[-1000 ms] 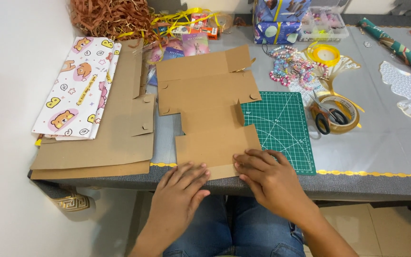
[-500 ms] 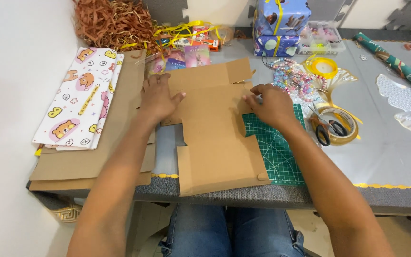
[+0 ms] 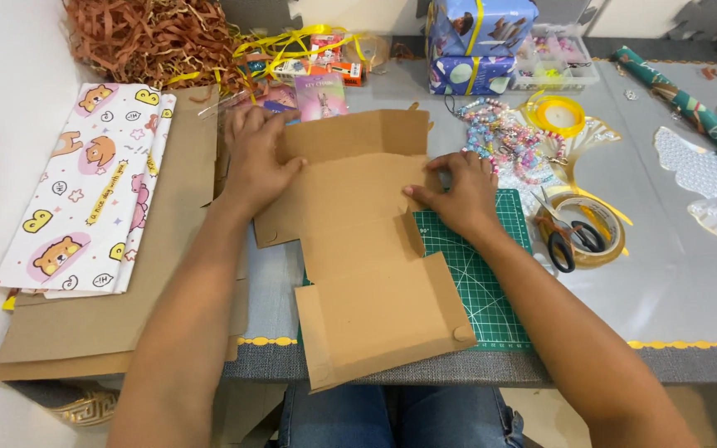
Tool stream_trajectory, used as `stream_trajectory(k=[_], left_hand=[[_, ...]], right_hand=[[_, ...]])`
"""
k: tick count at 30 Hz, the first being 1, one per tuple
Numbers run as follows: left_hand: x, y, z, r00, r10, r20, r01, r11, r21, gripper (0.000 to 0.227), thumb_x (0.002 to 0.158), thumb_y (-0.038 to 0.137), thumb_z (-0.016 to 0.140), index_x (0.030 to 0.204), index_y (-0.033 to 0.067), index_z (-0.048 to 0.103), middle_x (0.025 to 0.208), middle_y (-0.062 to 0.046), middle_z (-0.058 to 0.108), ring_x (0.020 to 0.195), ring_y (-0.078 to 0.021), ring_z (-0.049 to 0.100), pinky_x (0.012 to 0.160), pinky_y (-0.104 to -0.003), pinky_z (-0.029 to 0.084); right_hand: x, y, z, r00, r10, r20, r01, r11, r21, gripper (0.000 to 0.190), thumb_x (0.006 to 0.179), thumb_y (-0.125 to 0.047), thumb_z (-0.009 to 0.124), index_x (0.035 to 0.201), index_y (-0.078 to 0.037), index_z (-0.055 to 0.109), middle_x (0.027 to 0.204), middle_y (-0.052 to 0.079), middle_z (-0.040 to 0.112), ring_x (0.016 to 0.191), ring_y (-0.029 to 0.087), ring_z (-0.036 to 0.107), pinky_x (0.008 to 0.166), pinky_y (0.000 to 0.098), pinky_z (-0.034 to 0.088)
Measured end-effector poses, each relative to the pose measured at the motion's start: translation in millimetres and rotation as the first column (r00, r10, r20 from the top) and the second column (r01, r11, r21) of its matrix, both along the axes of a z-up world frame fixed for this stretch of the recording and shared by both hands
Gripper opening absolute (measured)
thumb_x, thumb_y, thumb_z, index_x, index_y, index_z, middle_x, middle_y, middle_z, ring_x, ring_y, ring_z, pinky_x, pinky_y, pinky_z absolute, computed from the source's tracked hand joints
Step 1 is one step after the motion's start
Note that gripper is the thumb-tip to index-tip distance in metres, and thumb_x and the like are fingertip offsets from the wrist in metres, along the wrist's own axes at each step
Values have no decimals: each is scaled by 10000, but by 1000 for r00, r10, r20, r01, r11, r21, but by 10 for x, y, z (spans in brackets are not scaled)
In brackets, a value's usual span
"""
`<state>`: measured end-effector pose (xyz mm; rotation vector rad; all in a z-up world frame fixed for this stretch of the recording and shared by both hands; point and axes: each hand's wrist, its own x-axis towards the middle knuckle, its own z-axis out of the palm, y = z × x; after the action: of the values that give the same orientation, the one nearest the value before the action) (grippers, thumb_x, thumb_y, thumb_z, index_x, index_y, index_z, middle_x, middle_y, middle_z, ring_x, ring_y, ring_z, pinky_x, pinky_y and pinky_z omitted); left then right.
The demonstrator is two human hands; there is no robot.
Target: The person folds a cardboard box from a flat sheet, pressing along the pre-scored lines and tucking the side flaps into the designated slots to form the box structure.
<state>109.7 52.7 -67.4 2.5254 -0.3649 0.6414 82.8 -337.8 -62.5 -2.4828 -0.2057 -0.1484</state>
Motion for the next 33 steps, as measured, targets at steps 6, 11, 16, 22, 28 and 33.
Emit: stream_trajectory(k=[6,11,16,22,28,33], left_hand=[[-165,-285,74,963,-82,255,89,996,-14,134,963,354,949,1075,381,879,1017,99,775,1067,-137,766,1340,-592,194],[-478,-517,400,975,-199,99,195,980,47,134,931,246,973,1042,299,921,972,32,841,997,-167,810,1312,-635,217],[-508,-505,462,956,-289,-59,292,956,39,177,888,231,920,1058,279,917,976,44,853,944,-188,831,1087,-473,482],[-740,-696,754,874,-279,-399,335,939,77,319,986,483,881,1088,190,953,1146,-93,912,1124,-336,842,1058,-544,539],[-590,-833,393,912,-283,-297,340,926,164,328,981,333,879,1279,195,883,1302,-74,851,1272,-340,778,1073,-538,554],[-641,-954,252,816,-494,-302,533,844,60,544,1023,49,613,1548,32,756,1594,-254,733,1534,-522,603,1236,-628,490]], right_hand=[[61,-192,7,978,-84,191,49,982,182,920,850,-189,1060,1570,-60,502,1415,164,671,1350,413,574,1141,605,341],[238,-338,-88,966,-45,256,-21,969,246,733,892,-207,1048,1466,-102,604,1351,130,751,1372,414,660,1151,558,443],[411,-504,-299,926,31,377,-95,984,153,292,965,-45,900,1031,-330,896,1036,-104,846,1207,261,774,1140,423,528],[261,-484,-247,849,161,503,-8,956,-292,434,908,40,686,946,-335,901,1033,-70,857,1288,286,713,1232,631,356],[-8,-176,-59,773,271,573,-75,937,-341,387,928,-94,683,1065,-378,909,1053,-108,883,1382,187,737,1326,635,285],[-238,84,155,833,360,420,-217,911,-350,447,985,-348,574,1277,-298,909,1337,12,890,1547,307,648,1330,783,94]])
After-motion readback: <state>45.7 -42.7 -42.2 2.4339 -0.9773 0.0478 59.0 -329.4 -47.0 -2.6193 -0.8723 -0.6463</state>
